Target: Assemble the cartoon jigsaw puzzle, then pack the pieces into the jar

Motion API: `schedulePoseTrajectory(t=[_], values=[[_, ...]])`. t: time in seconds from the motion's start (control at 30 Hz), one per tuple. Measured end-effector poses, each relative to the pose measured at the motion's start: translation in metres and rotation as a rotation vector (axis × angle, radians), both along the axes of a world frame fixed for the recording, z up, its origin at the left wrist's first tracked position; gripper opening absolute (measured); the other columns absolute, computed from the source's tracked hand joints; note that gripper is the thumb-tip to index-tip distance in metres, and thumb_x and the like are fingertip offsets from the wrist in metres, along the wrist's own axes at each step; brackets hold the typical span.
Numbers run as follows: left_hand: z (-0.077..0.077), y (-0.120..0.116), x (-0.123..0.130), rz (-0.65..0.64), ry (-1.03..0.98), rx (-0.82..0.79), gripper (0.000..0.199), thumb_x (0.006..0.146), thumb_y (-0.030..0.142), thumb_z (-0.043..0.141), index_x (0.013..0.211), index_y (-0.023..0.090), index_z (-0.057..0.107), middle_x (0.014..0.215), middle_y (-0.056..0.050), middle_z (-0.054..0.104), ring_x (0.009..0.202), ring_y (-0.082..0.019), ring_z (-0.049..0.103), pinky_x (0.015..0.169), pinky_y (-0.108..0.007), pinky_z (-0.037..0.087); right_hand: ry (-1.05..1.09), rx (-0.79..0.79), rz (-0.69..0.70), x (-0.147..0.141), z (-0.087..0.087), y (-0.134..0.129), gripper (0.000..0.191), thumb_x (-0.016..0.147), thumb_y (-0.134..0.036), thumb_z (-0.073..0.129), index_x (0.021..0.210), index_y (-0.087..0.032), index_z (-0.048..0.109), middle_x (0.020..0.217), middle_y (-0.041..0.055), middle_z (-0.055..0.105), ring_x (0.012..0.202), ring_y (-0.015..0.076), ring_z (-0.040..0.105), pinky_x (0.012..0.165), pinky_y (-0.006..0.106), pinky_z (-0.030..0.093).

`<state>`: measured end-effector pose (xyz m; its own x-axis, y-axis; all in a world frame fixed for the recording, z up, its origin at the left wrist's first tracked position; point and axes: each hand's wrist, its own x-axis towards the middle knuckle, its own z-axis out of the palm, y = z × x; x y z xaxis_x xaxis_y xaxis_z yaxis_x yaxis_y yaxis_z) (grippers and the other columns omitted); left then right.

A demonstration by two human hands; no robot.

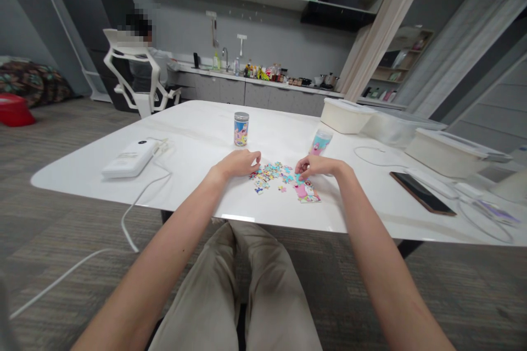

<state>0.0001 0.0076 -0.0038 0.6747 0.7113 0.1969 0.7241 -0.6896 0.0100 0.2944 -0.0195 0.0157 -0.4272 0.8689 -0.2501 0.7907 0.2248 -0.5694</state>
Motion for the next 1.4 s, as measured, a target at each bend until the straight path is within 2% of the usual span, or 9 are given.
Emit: schedulePoseTrajectory(t=[0.17, 0.4, 0.73, 0.97, 1.17, 1.4], values=[[-0.0007, 0.0003, 0.0001, -0.004, 0.001, 0.011, 0.029, 0.088, 0.035, 0.046, 0.109, 0.020, 0.062, 0.085, -0.007, 0.070, 0.082, -0.022, 0.065, 0.073, -0.030, 0.043, 0.054, -0.034, 0.000, -0.0018, 0.0010, -0.0028, 0.023, 0.057, -0.030, 0.075, 0.072, -0.017, 0.063, 0.066, -0.0022, 0.060, 0.064, 0.0128, 0.051, 0.061, 0.026, 0.037], [-0.0017, 0.0011, 0.0002, -0.015, 0.000, 0.037, 0.028, 0.089, 0.034, 0.046, 0.107, 0.020, 0.062, 0.081, -0.006, 0.070, 0.081, -0.021, 0.066, 0.071, -0.029, 0.043, 0.109, -0.081, 0.007, -0.0052, 0.0036, -0.0065, 0.023, 0.056, -0.030, 0.075, 0.069, -0.017, 0.060, 0.067, -0.0012, 0.061, 0.066, 0.0130, 0.052, 0.064, 0.026, 0.038], [-0.0016, 0.0022, -0.0003, -0.016, -0.004, 0.025, 0.029, 0.088, 0.035, 0.046, 0.107, 0.020, 0.062, 0.083, -0.007, 0.070, 0.079, -0.021, 0.065, 0.071, -0.029, 0.043, 0.090, -0.064, 0.025, -0.0017, 0.0031, -0.0044, 0.019, 0.061, -0.030, 0.072, 0.075, -0.017, 0.071, 0.070, 0.0008, 0.067, 0.069, 0.0152, 0.056, 0.065, 0.026, 0.039], [-0.0012, 0.0017, 0.0000, -0.014, -0.001, 0.027, 0.030, 0.089, 0.035, 0.046, 0.108, 0.019, 0.062, 0.084, -0.007, 0.071, 0.081, -0.022, 0.066, 0.071, -0.029, 0.043, 0.123, -0.075, 0.035, -0.0010, 0.0020, -0.0034, 0.013, 0.059, -0.025, 0.071, 0.067, -0.017, 0.065, 0.069, 0.0005, 0.065, 0.068, 0.0143, 0.054, 0.066, 0.026, 0.039], [-0.0023, 0.0029, -0.0001, -0.014, 0.006, 0.037, 0.030, 0.089, 0.036, 0.045, 0.108, 0.020, 0.062, 0.085, -0.007, 0.071, 0.081, -0.022, 0.066, 0.071, -0.029, 0.043, 0.151, -0.088, 0.028, -0.0006, -0.0007, -0.0023, 0.017, 0.060, -0.028, 0.071, 0.065, -0.018, 0.059, 0.065, -0.0013, 0.060, 0.065, 0.0130, 0.050, 0.064, 0.026, 0.038], [-0.0020, 0.0034, -0.0002, -0.020, 0.010, 0.048, 0.030, 0.089, 0.036, 0.045, 0.108, 0.020, 0.062, 0.085, -0.007, 0.071, 0.079, -0.021, 0.066, 0.068, -0.029, 0.042, 0.199, -0.099, 0.009, 0.0011, -0.0032, -0.0006, 0.021, 0.062, -0.028, 0.072, 0.071, -0.017, 0.056, 0.075, 0.0017, 0.065, 0.070, 0.0141, 0.056, 0.065, 0.027, 0.039]])
